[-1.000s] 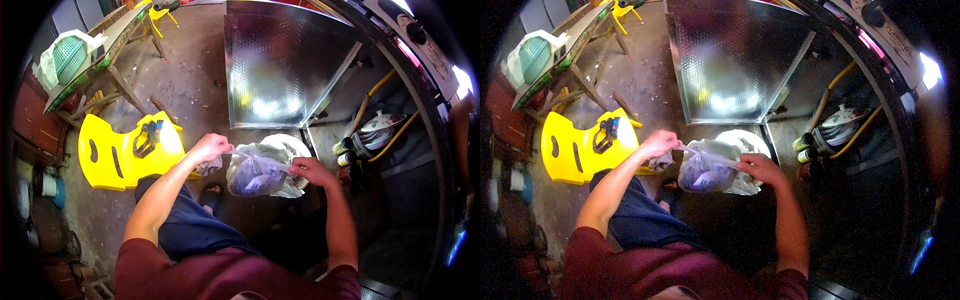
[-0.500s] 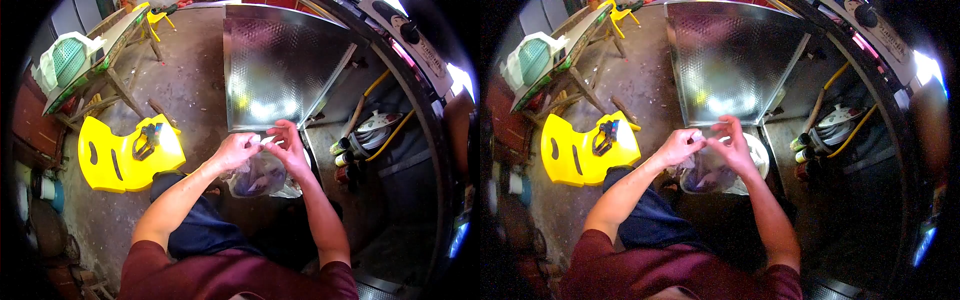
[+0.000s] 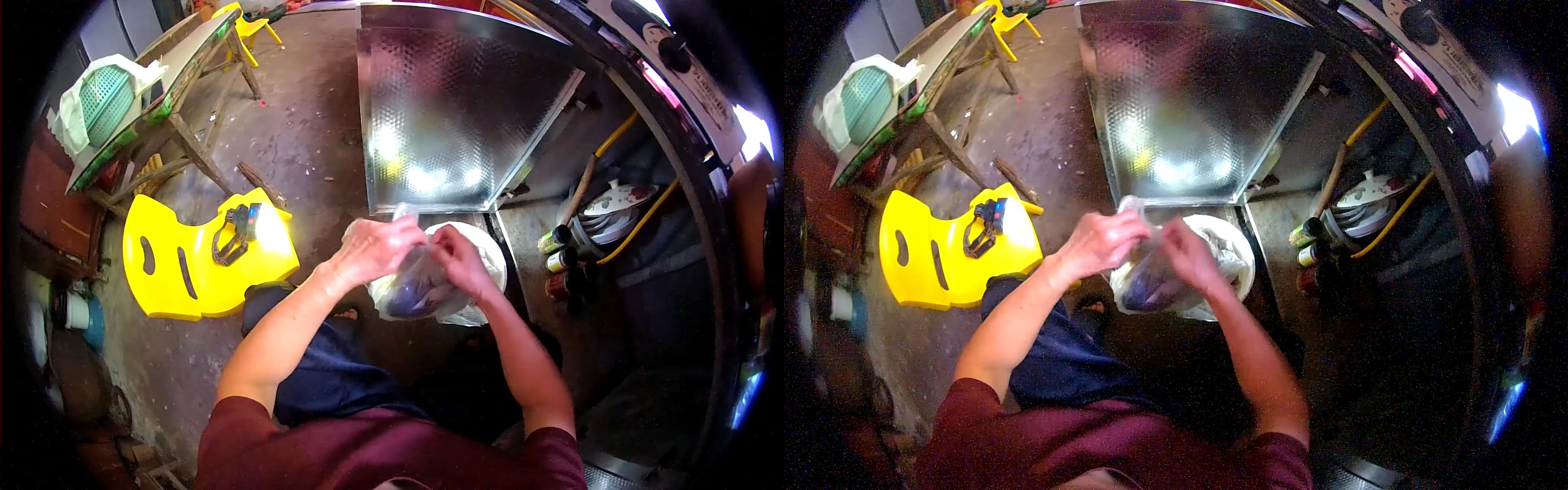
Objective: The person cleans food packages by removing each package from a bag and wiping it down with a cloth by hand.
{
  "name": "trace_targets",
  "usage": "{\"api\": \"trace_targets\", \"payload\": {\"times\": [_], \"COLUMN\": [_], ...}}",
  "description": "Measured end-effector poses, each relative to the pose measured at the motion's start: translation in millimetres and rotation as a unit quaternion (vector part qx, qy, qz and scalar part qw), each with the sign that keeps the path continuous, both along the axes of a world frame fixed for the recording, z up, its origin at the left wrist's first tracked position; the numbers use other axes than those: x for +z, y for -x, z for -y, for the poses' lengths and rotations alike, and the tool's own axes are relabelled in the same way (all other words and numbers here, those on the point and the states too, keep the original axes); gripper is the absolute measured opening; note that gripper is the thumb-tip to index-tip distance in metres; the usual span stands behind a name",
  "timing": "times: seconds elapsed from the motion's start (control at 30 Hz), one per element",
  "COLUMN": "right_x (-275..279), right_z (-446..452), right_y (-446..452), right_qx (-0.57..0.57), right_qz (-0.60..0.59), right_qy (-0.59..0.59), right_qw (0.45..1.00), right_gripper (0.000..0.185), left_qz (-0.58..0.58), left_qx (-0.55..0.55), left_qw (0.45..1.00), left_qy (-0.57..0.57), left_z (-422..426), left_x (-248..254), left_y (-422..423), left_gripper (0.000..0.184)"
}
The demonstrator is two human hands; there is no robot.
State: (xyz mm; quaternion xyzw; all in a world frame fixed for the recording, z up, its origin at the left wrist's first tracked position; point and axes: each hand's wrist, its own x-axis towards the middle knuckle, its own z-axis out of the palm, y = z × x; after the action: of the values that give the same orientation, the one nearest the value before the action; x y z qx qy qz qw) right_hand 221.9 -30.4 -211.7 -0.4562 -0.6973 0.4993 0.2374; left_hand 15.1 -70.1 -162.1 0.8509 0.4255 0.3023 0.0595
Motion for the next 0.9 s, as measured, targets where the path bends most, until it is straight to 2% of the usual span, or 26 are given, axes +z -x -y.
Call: {"api": "trace_targets", "payload": {"times": [0.07, 0.13, 0.17, 0.2, 0.27, 0.3, 0.33, 0.4, 0.43, 0.53, 0.57, 0.63, 0.77, 0.87, 0.9], "right_x": [20.3, 3.3, -6.6, -9.3, -6.8, -7.4, -7.6, -2.8, -2.1, -5.9, -6.1, -5.7, -2.8, -24.1, -20.3], "right_z": [16.3, 16.0, 11.7, 7.8, 2.7, 0.0, -2.0, 0.4, 2.8, 8.6, 9.8, 11.6, 21.7, 19.1, 20.3], "right_y": [13.5, 16.2, 15.8, 16.8, 8.5, 4.1, 2.0, 1.8, 2.1, 4.9, 5.3, 6.6, 17.3, 14.7, 12.8], "right_qx": [0.058, 0.068, 0.017, -0.035, -0.121, -0.115, -0.107, -0.075, -0.059, -0.059, -0.073, -0.097, -0.096, -0.097, -0.096], "right_qz": [0.064, 0.014, -0.008, -0.031, -0.097, -0.125, -0.152, -0.110, -0.088, -0.144, -0.155, -0.176, -0.045, -0.018, -0.007], "right_qy": [-0.009, -0.102, -0.060, -0.018, 0.086, 0.092, 0.099, 0.109, 0.116, 0.110, 0.109, 0.107, -0.088, -0.236, -0.227], "right_qw": [0.996, 0.992, 0.998, 0.999, 0.984, 0.981, 0.978, 0.985, 0.988, 0.982, 0.979, 0.974, 0.990, 0.967, 0.969], "right_gripper": [0.028, 0.030, 0.027, 0.025, 0.027, 0.029, 0.030, 0.033, 0.036, 0.032, 0.029, 0.028, 0.025, 0.031, 0.030], "left_qz": [-0.041, -0.005, 0.012, 0.115, 0.316, 0.292, 0.230, 0.105, 0.105, 0.126, 0.160, 0.144, 0.126, 0.054, 0.044], "left_qx": [-0.026, -0.022, -0.020, 0.020, 0.097, 0.094, 0.073, 0.032, 0.042, 0.110, 0.120, 0.139, 0.167, 0.111, 0.070], "left_qw": [0.998, 0.997, 0.995, 0.992, 0.943, 0.942, 0.960, 0.983, 0.980, 0.939, 0.928, 0.926, 0.895, 0.952, 0.953], "left_qy": [-0.027, -0.075, -0.099, -0.053, 0.038, 0.132, 0.139, 0.149, 0.162, 0.299, 0.314, 0.322, 0.395, 0.282, 0.292], "left_z": [-0.8, -1.6, -3.2, -4.3, -8.7, -13.3, -14.5, -8.5, -5.7, -14.4, -13.8, -17.2, -15.8, -3.9, -6.1], "left_x": [-5.1, -5.0, -3.7, 0.6, 11.6, -1.5, -12.6, -29.5, -34.5, -35.6, -35.3, -48.4, -52.9, -37.6, -37.1], "left_y": [-4.9, -9.0, -10.4, -11.6, -13.3, -3.4, -4.9, -11.5, -15.6, -17.4, -17.0, -16.8, -25.9, -29.4, -25.3], "left_gripper": [0.023, 0.026, 0.028, 0.030, 0.033, 0.038, 0.039, 0.042, 0.037, 0.028, 0.025, 0.026, 0.029, 0.030, 0.026]}}
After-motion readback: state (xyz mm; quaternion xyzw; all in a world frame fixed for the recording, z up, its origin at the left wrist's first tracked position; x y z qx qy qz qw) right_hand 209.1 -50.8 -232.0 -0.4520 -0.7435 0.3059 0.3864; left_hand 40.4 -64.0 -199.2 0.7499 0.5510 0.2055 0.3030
